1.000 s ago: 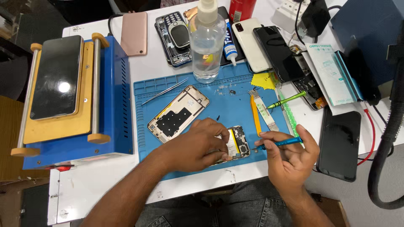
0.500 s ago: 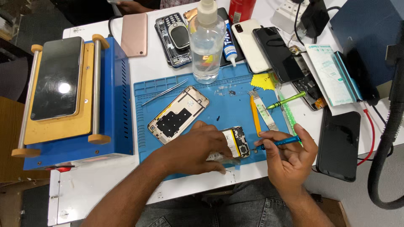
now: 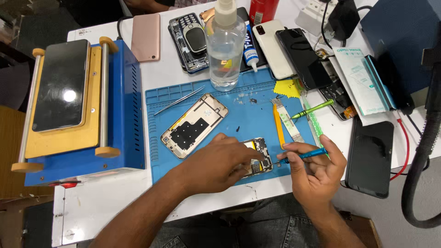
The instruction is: The person uses a screwdriver to unscrew and pry open a smartphone, lifting out the battery and separating the back cover from the frame. They then hold the phone frame and use a thin blade to scrape along its edges, working on the device over a blue repair mat.
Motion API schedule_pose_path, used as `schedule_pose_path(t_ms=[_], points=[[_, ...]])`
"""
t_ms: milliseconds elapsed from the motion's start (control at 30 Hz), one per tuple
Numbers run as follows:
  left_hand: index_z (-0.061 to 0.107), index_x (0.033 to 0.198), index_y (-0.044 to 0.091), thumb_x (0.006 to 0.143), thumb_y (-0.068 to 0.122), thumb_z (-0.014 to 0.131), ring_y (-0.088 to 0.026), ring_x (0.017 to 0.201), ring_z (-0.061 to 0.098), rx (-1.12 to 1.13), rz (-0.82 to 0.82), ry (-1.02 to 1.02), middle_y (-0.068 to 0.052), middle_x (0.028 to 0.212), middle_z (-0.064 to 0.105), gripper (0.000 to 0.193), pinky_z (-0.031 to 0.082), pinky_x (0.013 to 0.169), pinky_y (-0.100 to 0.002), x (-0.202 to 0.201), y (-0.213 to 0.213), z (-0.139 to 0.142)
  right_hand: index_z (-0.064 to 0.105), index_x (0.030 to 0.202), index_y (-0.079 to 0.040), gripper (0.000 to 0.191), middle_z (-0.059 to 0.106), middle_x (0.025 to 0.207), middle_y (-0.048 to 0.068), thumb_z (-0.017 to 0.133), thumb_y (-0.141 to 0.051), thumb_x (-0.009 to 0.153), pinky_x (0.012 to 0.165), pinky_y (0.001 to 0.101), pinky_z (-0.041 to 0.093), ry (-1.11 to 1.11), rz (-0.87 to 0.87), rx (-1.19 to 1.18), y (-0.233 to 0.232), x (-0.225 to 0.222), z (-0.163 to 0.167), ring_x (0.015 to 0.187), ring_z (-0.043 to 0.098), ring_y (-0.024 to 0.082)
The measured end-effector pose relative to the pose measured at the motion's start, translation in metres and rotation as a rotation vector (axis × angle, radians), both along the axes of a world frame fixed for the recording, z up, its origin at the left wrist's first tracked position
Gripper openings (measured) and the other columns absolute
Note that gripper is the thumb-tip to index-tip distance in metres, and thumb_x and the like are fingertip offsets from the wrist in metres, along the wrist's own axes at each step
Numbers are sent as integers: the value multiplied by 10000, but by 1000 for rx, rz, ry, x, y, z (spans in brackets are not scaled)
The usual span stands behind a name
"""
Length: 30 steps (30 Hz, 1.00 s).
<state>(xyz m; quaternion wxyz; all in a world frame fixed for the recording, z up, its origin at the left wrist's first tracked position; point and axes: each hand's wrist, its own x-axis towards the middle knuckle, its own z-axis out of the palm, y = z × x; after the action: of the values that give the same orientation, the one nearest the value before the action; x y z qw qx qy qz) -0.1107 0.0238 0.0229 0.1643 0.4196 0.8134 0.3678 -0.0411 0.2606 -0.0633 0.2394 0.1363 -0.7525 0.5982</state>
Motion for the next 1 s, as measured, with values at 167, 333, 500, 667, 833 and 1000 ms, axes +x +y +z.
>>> schedule_pose_path(t_ms=[167,333,500,667,833,1000], points=[[711,1244,193,950,149,636,-222,816,647,-102,-1,-138,-49,882,752,306,404,912,-374,-5,-8,2,215,1536,-128,612,712,1133,244,564,19,1056,925,413,656,9,-1,9,-9,-5,0,995,750,268],[718,1220,202,964,123,610,-166,781,685,-68,12,-207,-19,865,779,289,396,951,-353,-7,-17,1,216,1527,-118,599,713,1130,249,558,19,1055,901,407,666,19,9,1,-16,-8,-2,992,755,266],[712,1236,221,967,101,584,-126,792,709,-75,16,-254,-3,868,783,321,374,944,-345,-12,-13,1,217,1526,-113,586,715,1123,250,551,25,1065,914,414,662,25,13,5,-13,-14,-2,994,751,266],[705,1239,220,981,129,595,-172,739,669,-97,22,-252,-11,876,778,295,372,940,-341,-12,-19,6,218,1525,-109,597,714,1121,252,556,35,1054,904,413,659,25,-5,18,-22,-15,-2,978,754,264],[710,1242,215,950,94,600,-203,818,625,-140,-5,-156,-36,883,742,335,375,898,-371,-20,-27,6,215,1526,-108,593,708,1124,252,550,43,1060,895,412,660,24,-16,15,-30,-24,-1,974,750,265],[661,1310,208,914,-12,538,-211,930,599,-181,-29,-170,-47,996,730,469,354,916,-385,-26,-36,5,217,1531,-116,590,706,1127,251,541,38,1063,916,420,662,24,-10,23,-40,-27,-2,984,747,269]])
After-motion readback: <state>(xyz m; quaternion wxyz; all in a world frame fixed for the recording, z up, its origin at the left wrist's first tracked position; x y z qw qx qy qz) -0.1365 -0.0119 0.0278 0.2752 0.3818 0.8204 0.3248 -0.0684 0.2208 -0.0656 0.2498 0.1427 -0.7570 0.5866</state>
